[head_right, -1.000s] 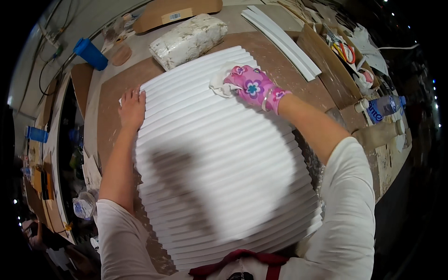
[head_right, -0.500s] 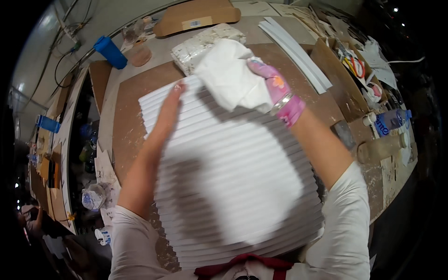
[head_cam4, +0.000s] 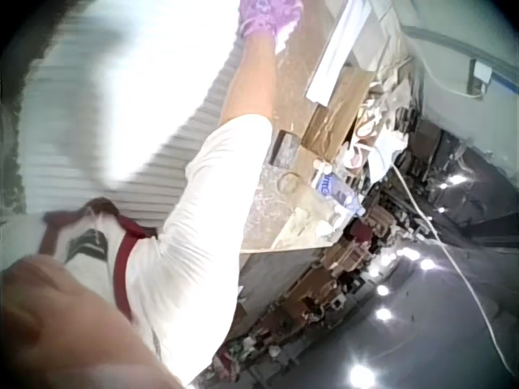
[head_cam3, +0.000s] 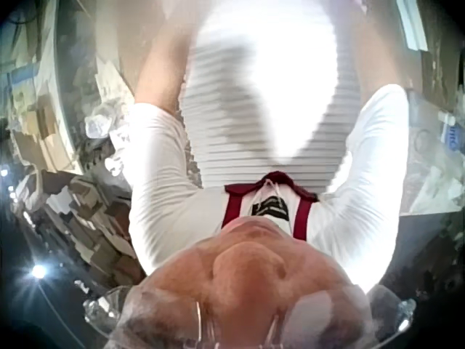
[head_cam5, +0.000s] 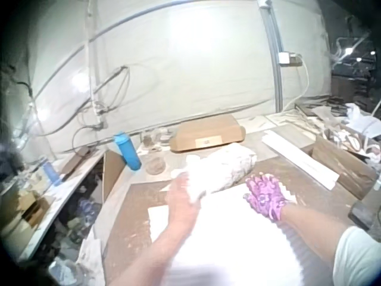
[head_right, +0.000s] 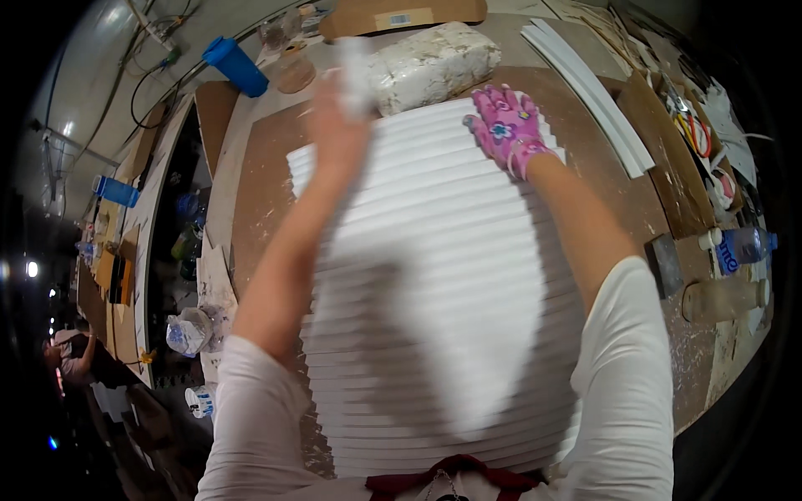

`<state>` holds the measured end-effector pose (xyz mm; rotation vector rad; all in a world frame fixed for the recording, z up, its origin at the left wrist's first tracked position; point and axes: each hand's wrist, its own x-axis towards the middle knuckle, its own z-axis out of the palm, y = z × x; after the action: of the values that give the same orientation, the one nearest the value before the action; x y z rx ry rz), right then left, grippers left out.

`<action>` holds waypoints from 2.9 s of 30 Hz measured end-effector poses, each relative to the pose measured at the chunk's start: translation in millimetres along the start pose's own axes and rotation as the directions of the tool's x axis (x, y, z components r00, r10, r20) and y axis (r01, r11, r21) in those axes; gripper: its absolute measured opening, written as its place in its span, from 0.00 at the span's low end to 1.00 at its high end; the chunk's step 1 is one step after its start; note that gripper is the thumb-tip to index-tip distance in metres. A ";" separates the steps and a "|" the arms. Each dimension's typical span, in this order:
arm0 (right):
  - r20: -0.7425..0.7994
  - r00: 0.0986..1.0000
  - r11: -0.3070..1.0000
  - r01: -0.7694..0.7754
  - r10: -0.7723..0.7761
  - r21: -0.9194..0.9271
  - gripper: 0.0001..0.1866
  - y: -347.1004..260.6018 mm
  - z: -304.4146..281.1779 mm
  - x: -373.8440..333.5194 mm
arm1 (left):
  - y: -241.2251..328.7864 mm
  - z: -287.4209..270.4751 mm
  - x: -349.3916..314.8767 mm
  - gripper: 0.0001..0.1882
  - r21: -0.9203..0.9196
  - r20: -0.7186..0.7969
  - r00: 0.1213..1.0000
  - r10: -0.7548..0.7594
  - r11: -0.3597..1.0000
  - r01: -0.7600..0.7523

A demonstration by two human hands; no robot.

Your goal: The person wipes a white grooved board with a white cloth. They apply a liquid from a spray bottle to the cloth and the board, then repeatedly rub the surface, reaching into the grooves and wiping along the edges.

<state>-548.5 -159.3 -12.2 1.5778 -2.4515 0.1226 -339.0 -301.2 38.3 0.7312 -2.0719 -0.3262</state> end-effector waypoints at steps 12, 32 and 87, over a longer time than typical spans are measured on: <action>0.013 0.999 0.999 -0.030 0.030 -0.038 0.30 -1.1 1.7 2.8 | -82.9 -4.1 -40.5 0.21 0.419 0.481 0.875 0.058 0.861 -0.288; -0.021 0.998 0.998 -0.062 0.062 -0.013 0.30 -0.4 0.0 -0.5 | -128.2 -71.3 -30.5 0.15 0.346 0.368 0.922 -0.116 0.938 -0.020; -0.044 0.997 0.998 -0.061 0.060 -0.032 0.29 8.1 9.2 -0.5 | -42.9 -42.8 -9.7 0.14 -0.035 0.226 0.963 -0.149 0.986 0.160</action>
<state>-557.0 -157.2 -20.8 1.4724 -2.4564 0.1235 -283.5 -327.5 35.6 0.8597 -2.2107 -0.5716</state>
